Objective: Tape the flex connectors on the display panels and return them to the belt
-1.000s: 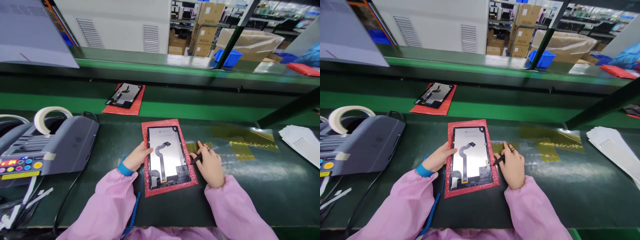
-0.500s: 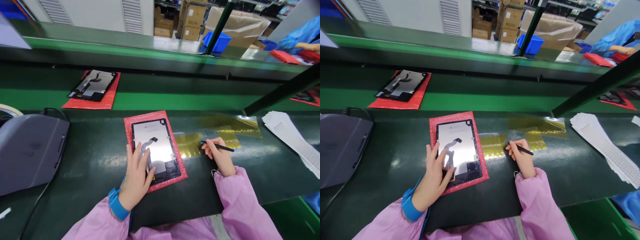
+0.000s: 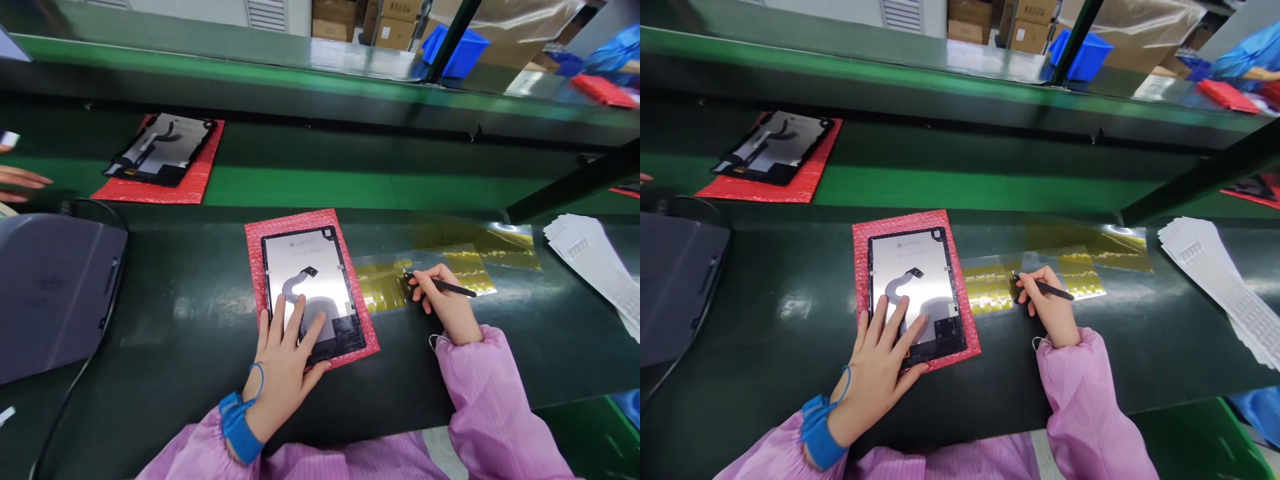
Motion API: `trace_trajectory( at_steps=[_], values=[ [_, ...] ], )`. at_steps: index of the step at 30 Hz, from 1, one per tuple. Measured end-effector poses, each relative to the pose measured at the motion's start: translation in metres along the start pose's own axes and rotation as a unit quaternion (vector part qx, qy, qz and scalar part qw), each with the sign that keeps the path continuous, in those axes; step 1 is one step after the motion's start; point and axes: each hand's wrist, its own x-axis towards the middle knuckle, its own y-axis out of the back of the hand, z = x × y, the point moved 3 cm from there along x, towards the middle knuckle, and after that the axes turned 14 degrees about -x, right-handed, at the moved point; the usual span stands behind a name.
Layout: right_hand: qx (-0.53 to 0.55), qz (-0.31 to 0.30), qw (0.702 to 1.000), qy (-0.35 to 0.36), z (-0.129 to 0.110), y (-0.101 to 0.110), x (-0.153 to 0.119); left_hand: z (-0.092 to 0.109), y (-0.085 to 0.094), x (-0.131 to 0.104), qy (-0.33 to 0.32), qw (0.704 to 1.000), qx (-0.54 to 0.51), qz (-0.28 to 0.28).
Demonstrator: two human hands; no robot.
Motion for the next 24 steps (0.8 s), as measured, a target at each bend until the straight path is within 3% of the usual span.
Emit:
trace_trajectory(
  at_steps=[4,8,10,13,17,20,24],
  values=[
    [0.044,0.038,0.998,0.008,0.000,0.000,-0.004,0.002,-0.001,0.000,0.011,1.000,-0.022,-0.002],
    [0.115,0.053,0.989,0.070,-0.006,-0.007,-0.017,-0.001,0.004,-0.003,0.034,0.996,-0.087,-0.009],
    [0.148,0.039,0.984,0.094,-0.013,-0.020,-0.031,-0.003,0.012,-0.006,0.037,0.987,-0.157,-0.008],
    [0.187,-0.031,0.977,0.093,-0.028,-0.052,-0.060,-0.006,0.026,-0.011,0.042,0.969,-0.242,0.006],
    [0.191,-0.095,0.974,0.078,-0.047,-0.089,-0.100,-0.006,0.032,-0.022,0.029,0.971,-0.237,-0.034],
    [0.184,-0.090,0.976,0.073,-0.053,-0.101,-0.121,-0.005,0.029,-0.029,-0.004,0.973,-0.226,-0.050],
    [0.182,-0.090,0.978,0.057,-0.055,-0.110,-0.138,-0.009,0.024,-0.033,0.019,0.969,-0.243,-0.044]
  ],
)
